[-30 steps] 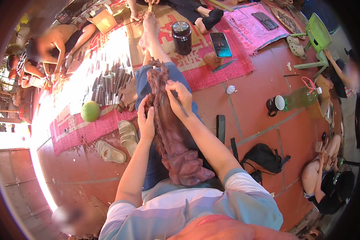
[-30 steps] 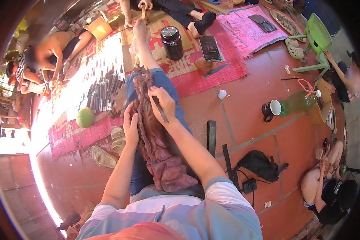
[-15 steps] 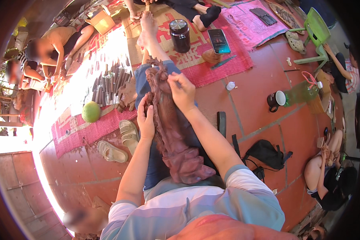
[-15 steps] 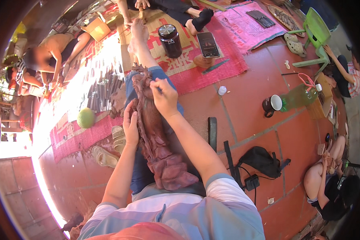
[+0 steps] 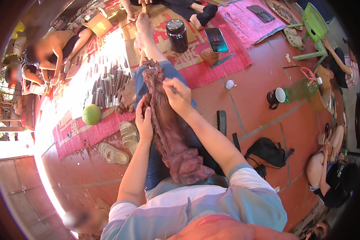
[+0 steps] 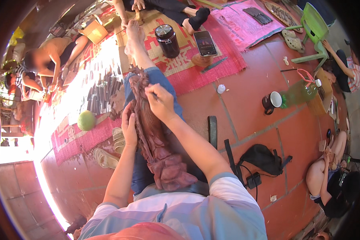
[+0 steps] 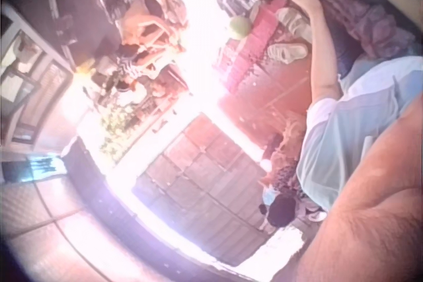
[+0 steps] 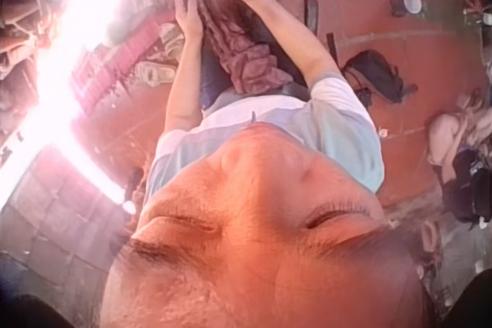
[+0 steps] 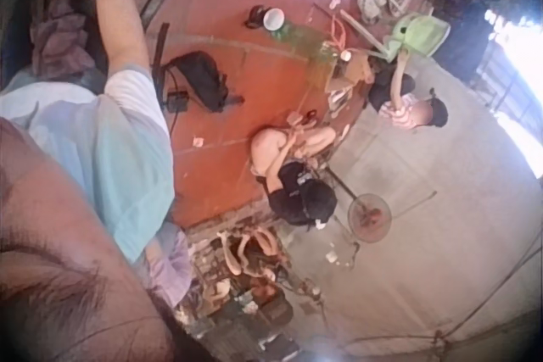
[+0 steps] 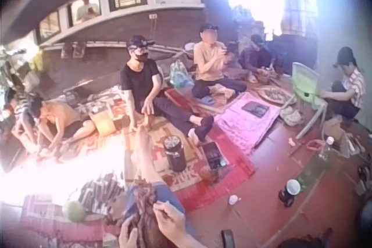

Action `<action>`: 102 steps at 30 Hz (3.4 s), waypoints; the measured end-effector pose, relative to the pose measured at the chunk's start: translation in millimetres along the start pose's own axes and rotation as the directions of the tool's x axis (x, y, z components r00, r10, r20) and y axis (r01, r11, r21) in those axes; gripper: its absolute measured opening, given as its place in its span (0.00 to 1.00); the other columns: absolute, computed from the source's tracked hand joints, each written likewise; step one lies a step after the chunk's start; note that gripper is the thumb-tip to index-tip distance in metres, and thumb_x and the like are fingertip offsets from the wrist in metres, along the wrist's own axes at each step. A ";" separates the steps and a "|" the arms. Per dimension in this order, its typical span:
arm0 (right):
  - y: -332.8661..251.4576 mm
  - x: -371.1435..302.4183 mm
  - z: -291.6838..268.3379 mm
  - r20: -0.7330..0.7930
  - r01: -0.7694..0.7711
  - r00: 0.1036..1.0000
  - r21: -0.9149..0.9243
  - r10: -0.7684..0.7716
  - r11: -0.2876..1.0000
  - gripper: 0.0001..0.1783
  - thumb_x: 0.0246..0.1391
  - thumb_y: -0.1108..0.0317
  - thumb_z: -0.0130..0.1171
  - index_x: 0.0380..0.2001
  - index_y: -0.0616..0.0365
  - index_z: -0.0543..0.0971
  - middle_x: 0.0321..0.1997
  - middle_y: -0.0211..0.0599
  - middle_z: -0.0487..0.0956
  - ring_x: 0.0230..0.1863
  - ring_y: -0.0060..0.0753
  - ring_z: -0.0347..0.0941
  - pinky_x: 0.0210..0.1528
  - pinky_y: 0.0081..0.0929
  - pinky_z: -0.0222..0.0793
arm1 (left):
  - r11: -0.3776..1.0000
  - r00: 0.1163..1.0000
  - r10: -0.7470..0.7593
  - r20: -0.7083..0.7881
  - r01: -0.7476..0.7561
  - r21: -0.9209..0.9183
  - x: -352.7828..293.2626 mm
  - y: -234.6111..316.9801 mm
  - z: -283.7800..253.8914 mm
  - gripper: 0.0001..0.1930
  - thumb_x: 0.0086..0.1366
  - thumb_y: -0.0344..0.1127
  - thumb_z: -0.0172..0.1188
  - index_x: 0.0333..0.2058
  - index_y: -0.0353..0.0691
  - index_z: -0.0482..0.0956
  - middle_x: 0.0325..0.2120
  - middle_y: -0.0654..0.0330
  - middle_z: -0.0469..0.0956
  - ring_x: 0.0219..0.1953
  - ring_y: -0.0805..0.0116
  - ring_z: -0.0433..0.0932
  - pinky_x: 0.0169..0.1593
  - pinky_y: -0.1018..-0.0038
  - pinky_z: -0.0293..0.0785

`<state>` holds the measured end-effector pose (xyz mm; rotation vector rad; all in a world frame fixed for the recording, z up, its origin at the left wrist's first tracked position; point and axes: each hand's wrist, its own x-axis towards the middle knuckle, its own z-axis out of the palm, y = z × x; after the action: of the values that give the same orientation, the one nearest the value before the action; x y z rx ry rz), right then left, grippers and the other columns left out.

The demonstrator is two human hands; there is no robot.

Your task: The person sits on the floor and carves a long, reddish-brown wooden object resting on their lap. They use a small carving knife in their right hand to shape the wood while holding it steady with their left hand. The person occasionally pauses to inspect the work or adjust their grip.

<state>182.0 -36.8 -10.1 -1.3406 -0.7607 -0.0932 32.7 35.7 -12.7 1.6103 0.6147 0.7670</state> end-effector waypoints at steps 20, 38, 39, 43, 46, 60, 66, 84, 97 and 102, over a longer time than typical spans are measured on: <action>-2.6 11.5 -6.5 -0.026 0.105 0.994 -0.132 -0.109 0.986 0.04 0.51 0.76 0.61 0.31 0.57 0.77 0.32 0.42 0.80 0.42 0.46 0.79 0.50 0.37 0.74 | 1.000 1.000 0.018 0.001 -0.018 0.000 4.5 -5.1 3.9 0.21 0.68 0.27 0.49 0.60 0.32 0.66 0.59 0.55 0.68 0.61 0.67 0.65 0.65 0.71 0.57; -16.0 13.7 -3.3 0.112 0.223 0.974 -0.301 -0.198 0.927 0.01 0.54 0.72 0.57 0.30 0.53 0.76 0.29 0.35 0.79 0.36 0.46 0.77 0.54 0.48 0.69 | 1.000 1.000 0.006 -0.014 -0.006 0.009 -0.2 -1.4 4.4 0.21 0.68 0.28 0.50 0.59 0.32 0.67 0.60 0.54 0.68 0.61 0.65 0.66 0.65 0.71 0.58; -14.8 17.2 -4.1 0.120 0.213 0.975 -0.279 -0.186 0.936 0.02 0.53 0.72 0.57 0.30 0.52 0.76 0.29 0.35 0.78 0.35 0.45 0.77 0.54 0.48 0.70 | 1.000 1.000 0.007 -0.010 -0.007 0.017 0.3 0.5 4.5 0.21 0.68 0.27 0.50 0.59 0.32 0.66 0.60 0.54 0.68 0.61 0.65 0.66 0.65 0.71 0.58; -11.3 23.6 -3.0 0.079 0.198 0.980 -0.294 -0.182 0.935 0.05 0.50 0.73 0.59 0.30 0.51 0.76 0.27 0.34 0.77 0.34 0.45 0.77 0.54 0.47 0.71 | 0.999 0.999 0.031 -0.016 -0.031 0.032 2.1 -2.8 0.6 0.21 0.68 0.27 0.50 0.59 0.32 0.67 0.59 0.54 0.68 0.61 0.66 0.66 0.65 0.71 0.58; -16.4 9.9 -4.8 0.156 0.208 0.973 -0.288 -0.168 0.935 0.05 0.50 0.74 0.58 0.31 0.52 0.76 0.28 0.34 0.78 0.34 0.46 0.76 0.55 0.48 0.70 | 1.000 1.000 0.001 -0.021 0.000 0.029 -1.1 -1.4 4.1 0.21 0.67 0.26 0.50 0.59 0.33 0.67 0.59 0.55 0.69 0.61 0.66 0.66 0.65 0.71 0.58; -26.1 19.1 -6.9 0.208 0.262 0.957 -0.326 -0.201 0.908 0.05 0.50 0.74 0.57 0.32 0.52 0.76 0.31 0.33 0.79 0.37 0.42 0.77 0.58 0.48 0.68 | 1.000 0.998 0.004 -0.065 -0.003 0.012 -0.9 -5.9 4.7 0.21 0.66 0.29 0.53 0.57 0.33 0.70 0.57 0.56 0.71 0.59 0.67 0.68 0.63 0.72 0.60; -22.9 27.1 -8.8 0.221 0.223 0.964 -0.373 -0.147 0.901 0.02 0.54 0.72 0.60 0.32 0.54 0.78 0.31 0.36 0.80 0.37 0.41 0.79 0.58 0.46 0.68 | 0.999 0.996 0.019 -0.092 -0.016 0.032 -3.0 -16.4 4.7 0.21 0.64 0.29 0.55 0.57 0.36 0.71 0.56 0.55 0.72 0.58 0.65 0.69 0.63 0.71 0.60; -37.1 -56.9 -106.0 -0.038 -0.507 0.832 0.352 0.553 0.787 0.08 0.59 0.74 0.58 0.41 0.68 0.77 0.39 0.42 0.79 0.43 0.32 0.79 0.48 0.25 0.75 | 0.996 0.997 -0.042 -0.060 0.036 -0.086 10.7 -6.3 5.8 0.21 0.67 0.35 0.54 0.57 0.35 0.71 0.56 0.55 0.71 0.59 0.66 0.68 0.63 0.71 0.60; -82.0 -113.2 -151.2 0.041 -0.631 0.721 0.451 0.691 0.632 0.05 0.64 0.67 0.50 0.37 0.56 0.68 0.46 0.45 0.77 0.48 0.40 0.78 0.51 0.36 0.76 | 0.795 0.992 -0.112 -0.060 0.125 0.594 101.8 22.7 38.8 0.18 0.58 0.51 0.57 0.31 0.43 0.85 0.36 0.47 0.77 0.41 0.46 0.77 0.48 0.59 0.73; -86.8 -114.7 -145.4 0.036 -0.586 0.748 0.505 0.663 0.634 0.05 0.63 0.69 0.51 0.38 0.58 0.68 0.43 0.38 0.76 0.45 0.39 0.78 0.51 0.35 0.76 | 0.979 0.977 -0.195 -0.086 0.199 0.035 83.6 -13.4 -18.7 0.16 0.69 0.45 0.51 0.41 0.42 0.84 0.32 0.67 0.81 0.30 0.74 0.72 0.36 0.76 0.70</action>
<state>117.6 -230.8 -4.0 -1.0191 -0.1163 0.5295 72.6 112.6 -12.0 1.5358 0.8421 0.6782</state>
